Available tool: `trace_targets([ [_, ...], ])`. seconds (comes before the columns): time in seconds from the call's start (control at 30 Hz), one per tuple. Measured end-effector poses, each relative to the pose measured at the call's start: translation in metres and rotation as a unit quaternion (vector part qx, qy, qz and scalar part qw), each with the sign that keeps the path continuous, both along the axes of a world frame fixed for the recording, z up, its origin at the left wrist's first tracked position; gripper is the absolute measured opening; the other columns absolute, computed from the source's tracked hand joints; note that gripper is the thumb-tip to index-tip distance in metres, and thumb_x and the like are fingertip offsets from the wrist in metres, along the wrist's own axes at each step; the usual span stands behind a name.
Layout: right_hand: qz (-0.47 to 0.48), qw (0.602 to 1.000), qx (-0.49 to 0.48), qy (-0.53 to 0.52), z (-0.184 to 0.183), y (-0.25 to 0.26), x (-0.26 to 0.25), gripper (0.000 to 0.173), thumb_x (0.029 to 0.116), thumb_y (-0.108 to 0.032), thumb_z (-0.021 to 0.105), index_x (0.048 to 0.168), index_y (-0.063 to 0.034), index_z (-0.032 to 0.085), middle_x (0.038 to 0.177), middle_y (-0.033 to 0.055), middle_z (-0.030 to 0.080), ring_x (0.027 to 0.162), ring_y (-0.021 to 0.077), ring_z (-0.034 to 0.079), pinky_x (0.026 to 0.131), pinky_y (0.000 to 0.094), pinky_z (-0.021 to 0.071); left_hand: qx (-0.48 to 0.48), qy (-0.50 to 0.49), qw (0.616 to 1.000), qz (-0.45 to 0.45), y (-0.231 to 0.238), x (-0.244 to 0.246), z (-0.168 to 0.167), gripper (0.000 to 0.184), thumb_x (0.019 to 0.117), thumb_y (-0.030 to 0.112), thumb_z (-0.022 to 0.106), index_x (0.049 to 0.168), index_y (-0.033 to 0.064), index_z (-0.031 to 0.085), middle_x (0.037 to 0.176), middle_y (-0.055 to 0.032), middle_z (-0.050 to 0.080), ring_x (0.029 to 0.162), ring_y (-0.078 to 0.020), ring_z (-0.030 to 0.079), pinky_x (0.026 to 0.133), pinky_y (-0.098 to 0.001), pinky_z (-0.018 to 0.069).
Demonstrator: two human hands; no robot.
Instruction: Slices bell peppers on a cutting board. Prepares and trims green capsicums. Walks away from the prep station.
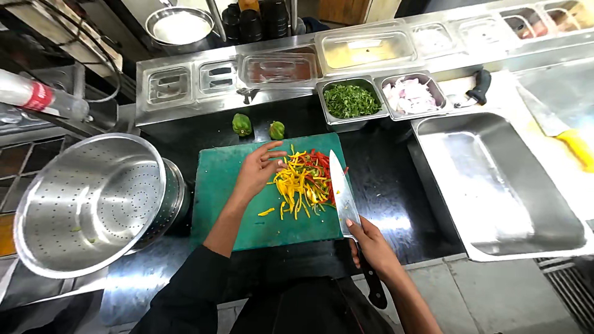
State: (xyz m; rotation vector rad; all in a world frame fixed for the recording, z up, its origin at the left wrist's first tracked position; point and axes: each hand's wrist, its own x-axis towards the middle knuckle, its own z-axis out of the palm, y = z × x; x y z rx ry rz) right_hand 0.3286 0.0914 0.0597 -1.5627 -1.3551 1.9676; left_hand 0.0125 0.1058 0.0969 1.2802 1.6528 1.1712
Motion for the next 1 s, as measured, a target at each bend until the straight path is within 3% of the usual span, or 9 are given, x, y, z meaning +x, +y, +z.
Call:
trace_targets([
  [0.1, 0.003, 1.000, -0.003, 0.000, -0.001, -0.001, -0.002, 0.025, 0.1116, -0.027, 0.043, 0.117, -0.0055, 0.056, 0.057, 0.0041, 0.052, 0.041, 0.0137, 0.054, 0.041, 0.0276, 0.0513, -0.068, 0.184, 0.980, -0.033, -0.007, 0.002, -0.024, 0.040, 0.0979, 0.011, 0.068, 0.137, 0.0060, 0.062, 0.139, -0.0145, 0.061, 0.130, -0.0305, 0.058, 0.108, -0.0507, 0.0475],
  [0.17, 0.014, 1.000, -0.003, 0.000, -0.002, -0.002, -0.004, 0.025, 0.1116, -0.027, 0.043, 0.119, -0.0059, 0.056, 0.057, 0.0040, 0.053, 0.042, 0.0137, 0.054, 0.042, 0.0276, 0.0515, -0.121, 0.254, 0.955, -0.089, -0.012, 0.015, -0.043, 0.039, 0.0958, 0.014, 0.071, 0.135, 0.0109, 0.066, 0.144, -0.0151, 0.056, 0.135, -0.0366, 0.051, 0.111, -0.0553, 0.0435],
  [0.33, 0.040, 0.999, -0.003, -0.015, -0.002, -0.007, -0.006, 0.024, 0.1115, -0.028, 0.044, 0.115, -0.0068, 0.054, 0.057, 0.0014, 0.052, 0.042, 0.0127, 0.054, 0.043, 0.0278, 0.0512, -0.138, 0.237, 0.961, -0.044, -0.019, 0.025, -0.047, 0.022, 0.1011, 0.010, 0.061, 0.121, 0.0043, 0.068, 0.120, -0.0179, 0.066, 0.095, -0.0296, 0.068, 0.087, -0.0465, 0.0565],
  [0.47, 0.043, 0.999, 0.004, -0.017, -0.003, -0.008, -0.004, 0.024, 0.1112, -0.029, 0.044, 0.113, -0.0071, 0.054, 0.056, 0.0011, 0.052, 0.041, 0.0128, 0.054, 0.042, 0.0280, 0.0510, -0.116, 0.160, 0.980, 0.001, -0.019, 0.012, -0.024, 0.027, 0.1066, 0.024, 0.056, 0.112, 0.0000, 0.069, 0.096, -0.0122, 0.073, 0.085, -0.0212, 0.072, 0.082, -0.0416, 0.0596],
  [0.6, 0.049, 0.999, 0.006, -0.020, -0.002, -0.008, -0.005, 0.024, 0.1112, -0.029, 0.044, 0.113, -0.0079, 0.054, 0.055, 0.0008, 0.052, 0.042, 0.0124, 0.054, 0.042, 0.0273, 0.0510, -0.071, 0.140, 0.987, 0.014, -0.023, 0.005, -0.006, 0.027, 0.1024, 0.024, 0.064, 0.099, -0.0015, 0.070, 0.101, -0.0139, 0.068, 0.091, -0.0216, 0.067, 0.082, -0.0415, 0.0560],
  [0.67, 0.057, 0.998, 0.012, -0.020, -0.002, -0.008, -0.007, 0.024, 0.1110, -0.030, 0.045, 0.113, -0.0079, 0.054, 0.056, 0.0011, 0.052, 0.042, 0.0128, 0.054, 0.042, 0.0278, 0.0513, -0.067, 0.118, 0.990, 0.026, -0.024, 0.002, -0.008, 0.023, 0.0968, 0.024, 0.072, 0.101, 0.0007, 0.071, 0.110, -0.0131, 0.068, 0.096, -0.0210, 0.068, 0.083, -0.0405, 0.0580],
  [0.83, 0.081, 0.996, 0.021, -0.026, -0.002, -0.010, -0.009, 0.026, 0.1106, -0.033, 0.045, 0.116, -0.0090, 0.055, 0.057, 0.0002, 0.052, 0.043, 0.0123, 0.055, 0.043, 0.0278, 0.0523, -0.156, 0.195, 0.968, -0.002, -0.036, 0.014, -0.025, 0.046, 0.0995, 0.028, 0.068, 0.140, 0.0094, 0.059, 0.142, -0.0156, 0.058, 0.120, -0.0331, 0.062, 0.098, -0.0525, 0.0525],
  [0.93, 0.066, 0.997, 0.014, -0.026, -0.002, -0.011, -0.009, 0.025, 0.1108, -0.031, 0.046, 0.117, -0.0081, 0.055, 0.057, 0.0008, 0.052, 0.042, 0.0130, 0.055, 0.043, 0.0282, 0.0522, -0.182, 0.253, 0.950, -0.010, -0.047, 0.045, -0.051, 0.045, 0.0962, 0.019, 0.070, 0.140, 0.0131, 0.062, 0.145, -0.0166, 0.053, 0.124, -0.0363, 0.058, 0.101, -0.0518, 0.0518],
  [1.0, 0.055, 0.998, 0.015, -0.022, -0.003, -0.012, -0.011, 0.024, 0.1103, -0.029, 0.047, 0.117, -0.0077, 0.055, 0.056, 0.0006, 0.052, 0.042, 0.0127, 0.054, 0.042, 0.0280, 0.0517, -0.161, 0.222, 0.961, 0.024, -0.047, 0.057, -0.058, 0.036, 0.0957, 0.007, 0.066, 0.131, 0.0102, 0.067, 0.137, -0.0166, 0.058, 0.113, -0.0311, 0.064, 0.095, -0.0459, 0.0557],
])
